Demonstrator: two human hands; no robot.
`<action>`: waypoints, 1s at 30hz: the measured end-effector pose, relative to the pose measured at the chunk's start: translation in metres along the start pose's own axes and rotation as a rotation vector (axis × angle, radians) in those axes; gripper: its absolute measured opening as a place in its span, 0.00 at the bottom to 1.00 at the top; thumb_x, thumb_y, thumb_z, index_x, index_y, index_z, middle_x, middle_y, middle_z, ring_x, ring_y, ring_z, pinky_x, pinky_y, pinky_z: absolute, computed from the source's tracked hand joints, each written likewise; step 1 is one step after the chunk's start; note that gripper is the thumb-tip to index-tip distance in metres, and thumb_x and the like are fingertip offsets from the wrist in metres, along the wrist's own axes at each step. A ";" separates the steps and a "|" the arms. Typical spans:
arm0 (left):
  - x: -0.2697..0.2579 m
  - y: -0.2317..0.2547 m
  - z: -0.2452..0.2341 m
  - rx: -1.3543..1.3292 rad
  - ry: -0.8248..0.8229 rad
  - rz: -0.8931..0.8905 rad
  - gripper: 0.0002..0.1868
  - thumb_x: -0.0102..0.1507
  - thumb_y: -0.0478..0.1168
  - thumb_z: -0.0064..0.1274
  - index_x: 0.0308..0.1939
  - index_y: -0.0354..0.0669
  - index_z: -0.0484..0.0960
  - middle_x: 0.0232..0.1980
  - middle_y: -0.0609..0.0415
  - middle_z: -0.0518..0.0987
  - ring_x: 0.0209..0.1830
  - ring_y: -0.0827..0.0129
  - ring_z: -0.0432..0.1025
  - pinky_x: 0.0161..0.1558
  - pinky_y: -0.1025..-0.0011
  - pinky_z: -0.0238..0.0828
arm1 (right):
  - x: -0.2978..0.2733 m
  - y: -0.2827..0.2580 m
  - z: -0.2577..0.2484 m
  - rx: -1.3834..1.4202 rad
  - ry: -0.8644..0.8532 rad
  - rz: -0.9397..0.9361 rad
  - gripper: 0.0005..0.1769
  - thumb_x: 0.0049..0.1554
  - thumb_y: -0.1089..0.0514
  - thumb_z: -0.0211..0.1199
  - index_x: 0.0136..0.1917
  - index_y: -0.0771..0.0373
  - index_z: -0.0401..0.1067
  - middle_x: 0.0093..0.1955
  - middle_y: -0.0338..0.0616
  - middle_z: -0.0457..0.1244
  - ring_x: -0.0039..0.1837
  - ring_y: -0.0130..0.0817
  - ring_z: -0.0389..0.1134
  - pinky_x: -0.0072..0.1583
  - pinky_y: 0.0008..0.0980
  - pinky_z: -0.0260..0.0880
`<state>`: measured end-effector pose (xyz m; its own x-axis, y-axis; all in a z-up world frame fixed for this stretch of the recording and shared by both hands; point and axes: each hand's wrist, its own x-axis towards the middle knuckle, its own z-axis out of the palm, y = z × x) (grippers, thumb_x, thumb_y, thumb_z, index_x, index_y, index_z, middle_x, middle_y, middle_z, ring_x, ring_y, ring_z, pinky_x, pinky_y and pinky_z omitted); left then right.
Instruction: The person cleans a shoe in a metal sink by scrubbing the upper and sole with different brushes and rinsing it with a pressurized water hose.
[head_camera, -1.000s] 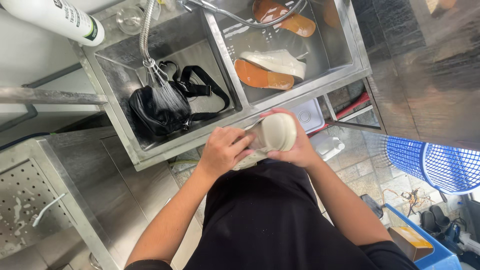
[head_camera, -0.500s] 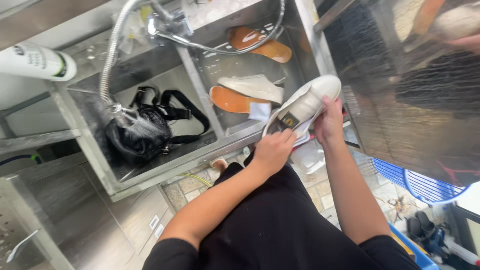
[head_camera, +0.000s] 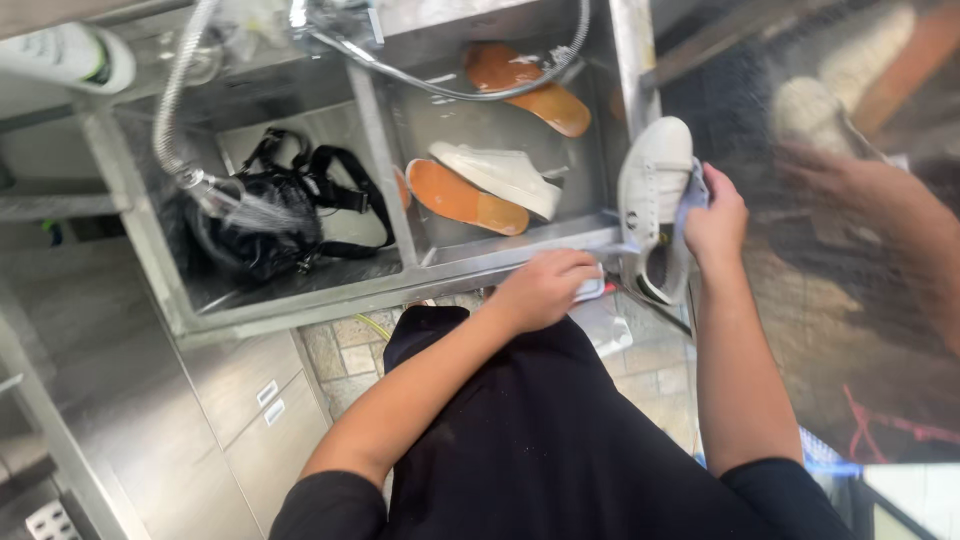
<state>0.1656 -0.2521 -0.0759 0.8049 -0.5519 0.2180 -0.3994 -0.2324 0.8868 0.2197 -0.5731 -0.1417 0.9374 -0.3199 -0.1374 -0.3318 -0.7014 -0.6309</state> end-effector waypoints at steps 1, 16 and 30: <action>-0.014 -0.006 -0.019 0.012 0.073 -0.077 0.17 0.56 0.31 0.56 0.49 0.40 0.81 0.54 0.48 0.78 0.58 0.51 0.73 0.59 0.59 0.70 | 0.003 -0.010 -0.001 -0.004 -0.041 0.068 0.31 0.53 0.72 0.56 0.70 0.66 0.71 0.63 0.55 0.69 0.65 0.40 0.71 0.65 0.35 0.68; -0.300 -0.197 -0.211 0.488 0.995 -1.300 0.36 0.60 0.41 0.66 0.68 0.38 0.64 0.68 0.38 0.66 0.66 0.47 0.65 0.64 0.55 0.65 | -0.015 -0.146 -0.020 -0.220 -0.003 -0.261 0.32 0.56 0.65 0.57 0.74 0.70 0.64 0.71 0.60 0.60 0.74 0.58 0.57 0.75 0.49 0.55; -0.322 -0.271 -0.272 0.150 0.912 -1.384 0.38 0.54 0.38 0.61 0.68 0.48 0.67 0.56 0.40 0.80 0.57 0.45 0.75 0.59 0.56 0.69 | -0.133 -0.399 0.248 0.468 -0.725 -0.449 0.40 0.56 0.63 0.70 0.77 0.63 0.55 0.69 0.48 0.62 0.67 0.39 0.65 0.69 0.38 0.66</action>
<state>0.1340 0.2059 -0.2758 0.5161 0.7295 -0.4489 0.7956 -0.2140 0.5668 0.2540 -0.0927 -0.0610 0.8558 0.4955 -0.1483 0.0009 -0.2881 -0.9576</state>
